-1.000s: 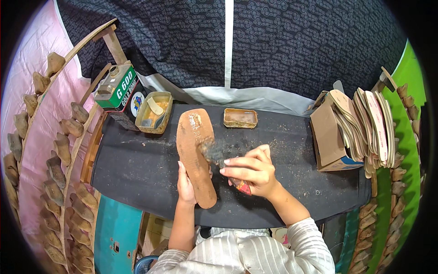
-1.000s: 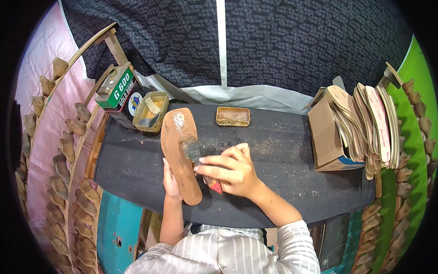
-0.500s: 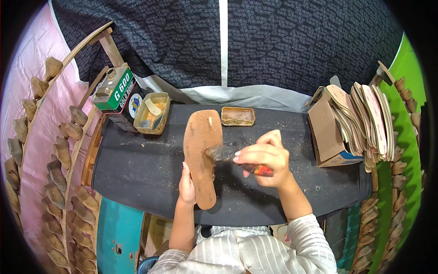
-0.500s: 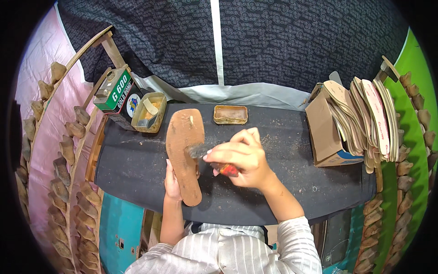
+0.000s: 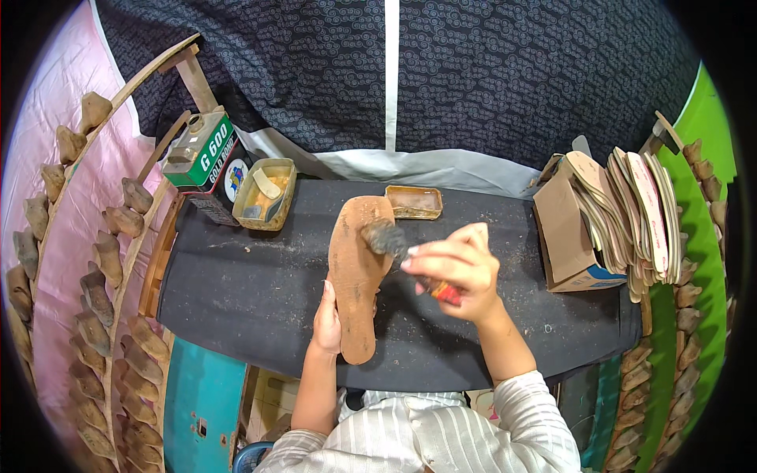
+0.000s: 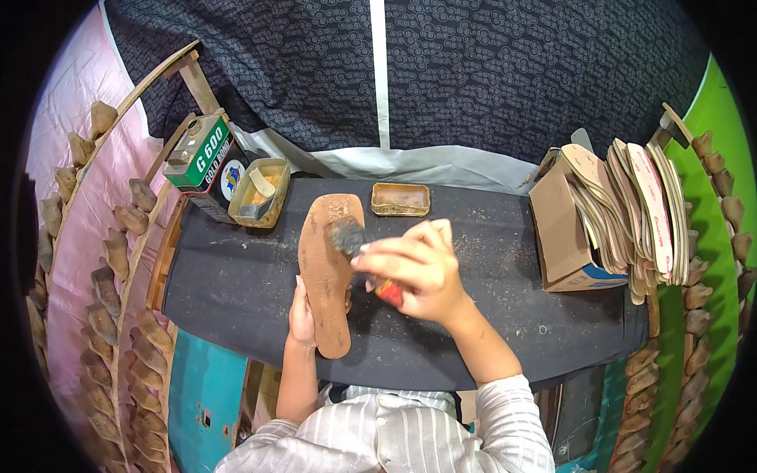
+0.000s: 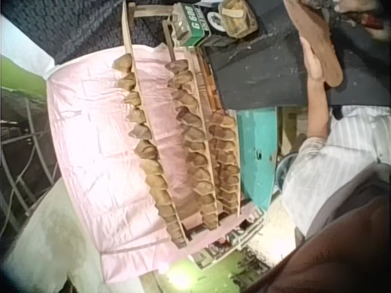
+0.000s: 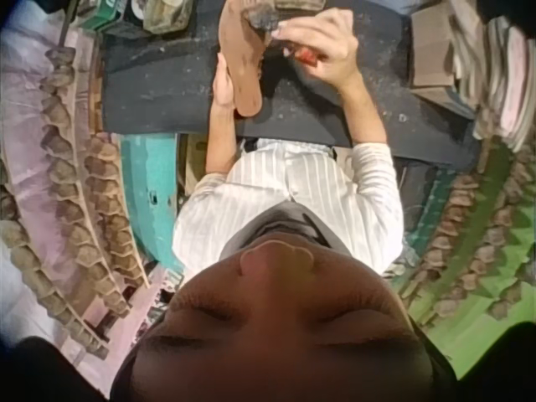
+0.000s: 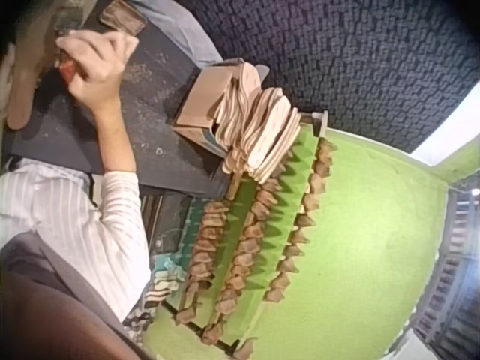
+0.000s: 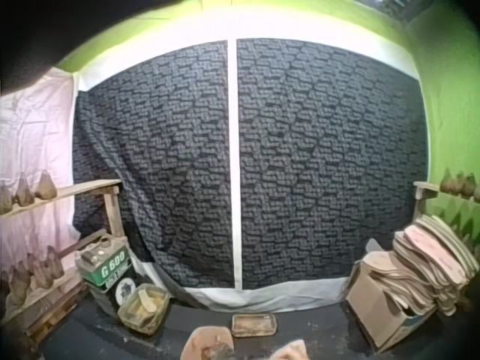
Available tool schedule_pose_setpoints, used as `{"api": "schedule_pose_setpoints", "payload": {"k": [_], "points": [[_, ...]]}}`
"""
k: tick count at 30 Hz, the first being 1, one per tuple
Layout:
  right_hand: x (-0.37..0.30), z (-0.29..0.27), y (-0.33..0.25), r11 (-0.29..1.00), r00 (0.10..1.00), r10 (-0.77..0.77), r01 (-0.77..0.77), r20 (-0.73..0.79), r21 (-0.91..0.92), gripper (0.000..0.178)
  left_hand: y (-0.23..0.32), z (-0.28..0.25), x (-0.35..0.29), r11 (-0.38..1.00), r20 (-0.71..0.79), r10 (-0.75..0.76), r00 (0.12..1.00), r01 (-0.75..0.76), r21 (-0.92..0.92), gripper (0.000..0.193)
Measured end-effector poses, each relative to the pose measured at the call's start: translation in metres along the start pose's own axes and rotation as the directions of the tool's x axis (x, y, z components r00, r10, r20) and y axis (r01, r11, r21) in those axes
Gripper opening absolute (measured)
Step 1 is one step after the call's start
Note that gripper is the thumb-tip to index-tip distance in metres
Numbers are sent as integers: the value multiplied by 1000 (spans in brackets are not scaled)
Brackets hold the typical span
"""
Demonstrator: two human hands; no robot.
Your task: The person takes shoe insoles from a box, applies adhesive to each insole using a brush, and places the glued insoles into a basket.
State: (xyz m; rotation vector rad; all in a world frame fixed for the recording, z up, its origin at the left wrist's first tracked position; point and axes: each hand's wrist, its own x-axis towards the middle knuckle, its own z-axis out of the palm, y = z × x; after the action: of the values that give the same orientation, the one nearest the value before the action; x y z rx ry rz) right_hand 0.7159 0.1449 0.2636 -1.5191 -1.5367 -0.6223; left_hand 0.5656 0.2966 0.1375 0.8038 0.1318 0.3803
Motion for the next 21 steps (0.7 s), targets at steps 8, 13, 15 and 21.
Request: {"api": "schedule_pose_setpoints", "payload": {"k": [8,13,15,21], "points": [[-5,7,13,999,996,41,-44,-82,-30,28,-1,2,2,1000,-61,2,998,0,25,69],[-11,0,7,992,999,15,-20,41,125,30,2,6,3,1000,-112,14,994,-13,10,67],[-15,-2,8,974,995,-49,28,87,224,30,3,2,3,994,-36,69,997,-72,-82,65],[-14,8,13,997,991,-11,22,-131,78,29,3,10,5,971,-6,114,993,-113,-213,65]]}}
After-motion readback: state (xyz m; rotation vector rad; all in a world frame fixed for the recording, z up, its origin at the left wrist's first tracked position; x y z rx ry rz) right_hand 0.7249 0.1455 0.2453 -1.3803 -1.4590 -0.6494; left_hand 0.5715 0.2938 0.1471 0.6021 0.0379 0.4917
